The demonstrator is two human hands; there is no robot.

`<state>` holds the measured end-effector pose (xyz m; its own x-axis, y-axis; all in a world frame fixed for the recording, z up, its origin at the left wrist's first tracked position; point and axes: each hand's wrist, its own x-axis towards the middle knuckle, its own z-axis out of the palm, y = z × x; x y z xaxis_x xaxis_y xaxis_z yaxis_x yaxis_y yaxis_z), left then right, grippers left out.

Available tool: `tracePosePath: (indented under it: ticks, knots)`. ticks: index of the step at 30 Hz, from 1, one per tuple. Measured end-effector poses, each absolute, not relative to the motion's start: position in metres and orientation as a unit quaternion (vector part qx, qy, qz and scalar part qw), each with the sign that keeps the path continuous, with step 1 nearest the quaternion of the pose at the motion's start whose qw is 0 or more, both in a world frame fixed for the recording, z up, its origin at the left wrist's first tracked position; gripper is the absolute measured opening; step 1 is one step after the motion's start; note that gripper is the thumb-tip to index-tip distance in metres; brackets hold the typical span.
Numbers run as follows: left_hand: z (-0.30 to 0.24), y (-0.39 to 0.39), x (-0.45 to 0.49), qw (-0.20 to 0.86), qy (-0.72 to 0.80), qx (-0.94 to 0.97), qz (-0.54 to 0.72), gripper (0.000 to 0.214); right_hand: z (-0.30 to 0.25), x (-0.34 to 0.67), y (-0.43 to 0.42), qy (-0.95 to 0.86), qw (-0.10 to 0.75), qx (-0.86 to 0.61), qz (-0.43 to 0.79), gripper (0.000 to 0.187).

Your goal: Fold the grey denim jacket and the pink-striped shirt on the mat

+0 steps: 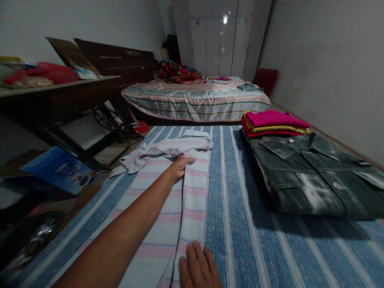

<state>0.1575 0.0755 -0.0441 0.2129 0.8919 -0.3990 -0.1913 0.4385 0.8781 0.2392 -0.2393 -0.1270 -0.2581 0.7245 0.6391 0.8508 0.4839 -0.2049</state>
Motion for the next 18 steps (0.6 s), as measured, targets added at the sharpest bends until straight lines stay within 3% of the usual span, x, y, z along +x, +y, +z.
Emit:
tracePosePath:
  ticks: [7,10,14,18]
  knots:
    - [-0.047,0.089,0.153,0.621,0.553,0.413,0.371,0.023,-0.111,0.226,-0.240,-0.762,0.324,-0.549,-0.110,0.038]
    - [-0.050,0.088,0.153,0.608,0.561,0.419,0.374,0.019,-0.104,0.216,-0.239,-0.760,0.325,-0.549,-0.119,0.032]
    - [-0.051,0.086,0.154,0.603,0.568,0.417,0.375,0.020,-0.094,0.218,-0.239,-0.760,0.372,-0.521,-0.109,0.021]
    - [-0.054,0.087,0.154,0.613,0.564,0.399,0.384,0.025,-0.085,0.234,-0.236,-0.744,0.450,-0.493,-0.034,0.028]
